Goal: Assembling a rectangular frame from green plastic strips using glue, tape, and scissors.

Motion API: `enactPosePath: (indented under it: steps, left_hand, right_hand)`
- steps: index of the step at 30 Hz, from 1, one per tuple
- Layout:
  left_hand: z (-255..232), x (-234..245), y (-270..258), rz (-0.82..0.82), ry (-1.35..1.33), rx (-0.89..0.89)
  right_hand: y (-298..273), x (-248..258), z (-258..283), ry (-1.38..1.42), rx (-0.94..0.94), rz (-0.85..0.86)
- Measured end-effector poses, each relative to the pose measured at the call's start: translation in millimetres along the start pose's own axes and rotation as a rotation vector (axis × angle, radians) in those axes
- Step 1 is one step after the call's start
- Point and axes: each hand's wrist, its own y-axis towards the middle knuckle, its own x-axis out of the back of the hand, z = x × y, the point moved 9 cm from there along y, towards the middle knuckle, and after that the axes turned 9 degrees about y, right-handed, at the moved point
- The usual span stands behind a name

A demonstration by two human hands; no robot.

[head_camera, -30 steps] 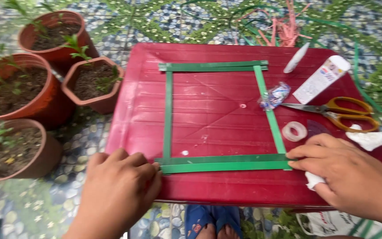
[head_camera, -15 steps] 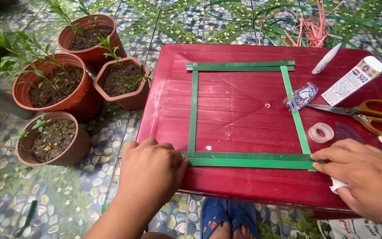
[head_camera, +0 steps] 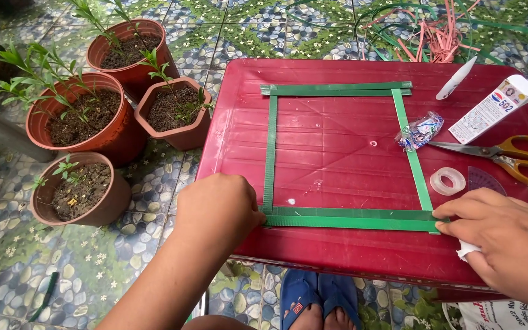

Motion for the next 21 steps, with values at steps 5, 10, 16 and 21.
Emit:
enactPosePath:
  steps: [5,10,16,21]
  left_hand:
    - [-2.5,0.3,3.1,0.006,0.002,-0.016]
    - [-5.0,-0.3,3.1,0.0,0.007,-0.039]
    - [-4.3,-0.4,3.1,-0.021,-0.009,-0.057]
    - [-4.1,0.4,1.4,-0.006,-0.025,-0.049]
  right_hand:
    - [4.1,3.1,3.6,0.127,0.065,-0.075]
    - [12.5,5.0,3.5,-0.017,-0.106,-0.028]
    - [32.8,72.0,136.1,0.296,0.051,-0.251]
    - [53.1,66.3,212.4,0.33,0.399,-0.243]
